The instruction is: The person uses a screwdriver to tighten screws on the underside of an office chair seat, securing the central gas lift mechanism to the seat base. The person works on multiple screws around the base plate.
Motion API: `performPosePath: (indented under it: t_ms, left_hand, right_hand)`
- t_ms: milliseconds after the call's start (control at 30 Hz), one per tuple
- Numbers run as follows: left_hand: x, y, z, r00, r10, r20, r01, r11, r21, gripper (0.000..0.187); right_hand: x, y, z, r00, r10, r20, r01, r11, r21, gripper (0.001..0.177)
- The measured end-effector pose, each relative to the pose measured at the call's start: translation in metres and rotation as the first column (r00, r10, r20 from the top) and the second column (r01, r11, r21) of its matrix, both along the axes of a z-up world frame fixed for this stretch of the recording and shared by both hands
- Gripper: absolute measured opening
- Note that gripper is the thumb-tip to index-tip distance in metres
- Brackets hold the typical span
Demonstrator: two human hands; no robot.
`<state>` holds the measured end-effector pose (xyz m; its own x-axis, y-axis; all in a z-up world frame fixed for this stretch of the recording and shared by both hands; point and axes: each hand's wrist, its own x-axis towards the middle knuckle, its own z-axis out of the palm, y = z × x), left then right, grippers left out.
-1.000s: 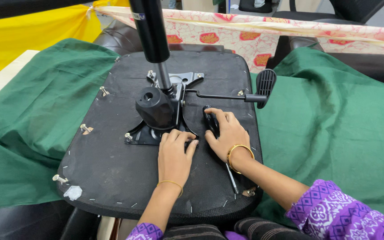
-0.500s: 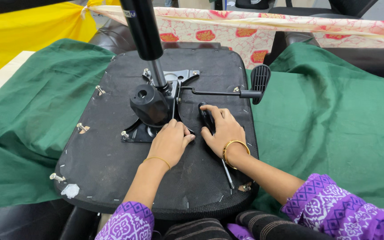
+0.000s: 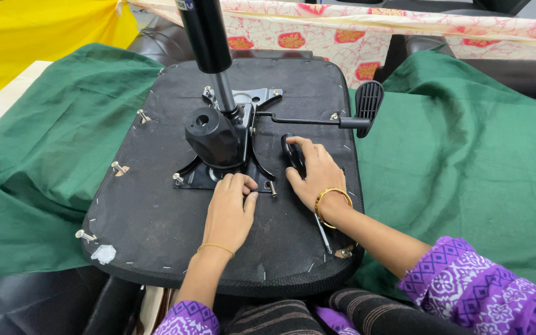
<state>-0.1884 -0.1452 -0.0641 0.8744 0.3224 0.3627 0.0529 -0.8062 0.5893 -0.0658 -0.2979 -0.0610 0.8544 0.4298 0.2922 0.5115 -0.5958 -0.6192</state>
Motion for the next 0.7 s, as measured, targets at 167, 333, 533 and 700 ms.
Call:
performPosePath:
  t_ms: [167,333,533,700]
  left_hand:
    - [-0.001,-0.013,-0.001,0.996,0.077,0.036,-0.078,0.996,0.041,0.019]
    - [-0.009,-0.017,0.001,0.999,0.041,-0.004,-0.041,0.999,0.035,0.033]
    - [-0.011,-0.039,0.007,0.996,-0.026,0.091,0.020,0.997,0.071,0.046]
    - [-0.005,-0.062,0.011,0.959,-0.251,0.132,0.258,0.965,-0.037,0.039]
  right_hand:
    - [0.009,-0.004,-0.003,0.978,0.011,-0.207,0.035,0.975,0.217,0.053]
    - [0.019,-0.014,0.000,0.871,0.231,-0.433,0.060,0.825,0.561,0.061]
    - [0.038,-0.025,0.032,0.801,0.398,-0.447,0.062,0.688,0.724,0.061]
    - [0.024,-0.046,0.057,0.780,0.519,-0.350,-0.004,0.564,0.826,0.053]
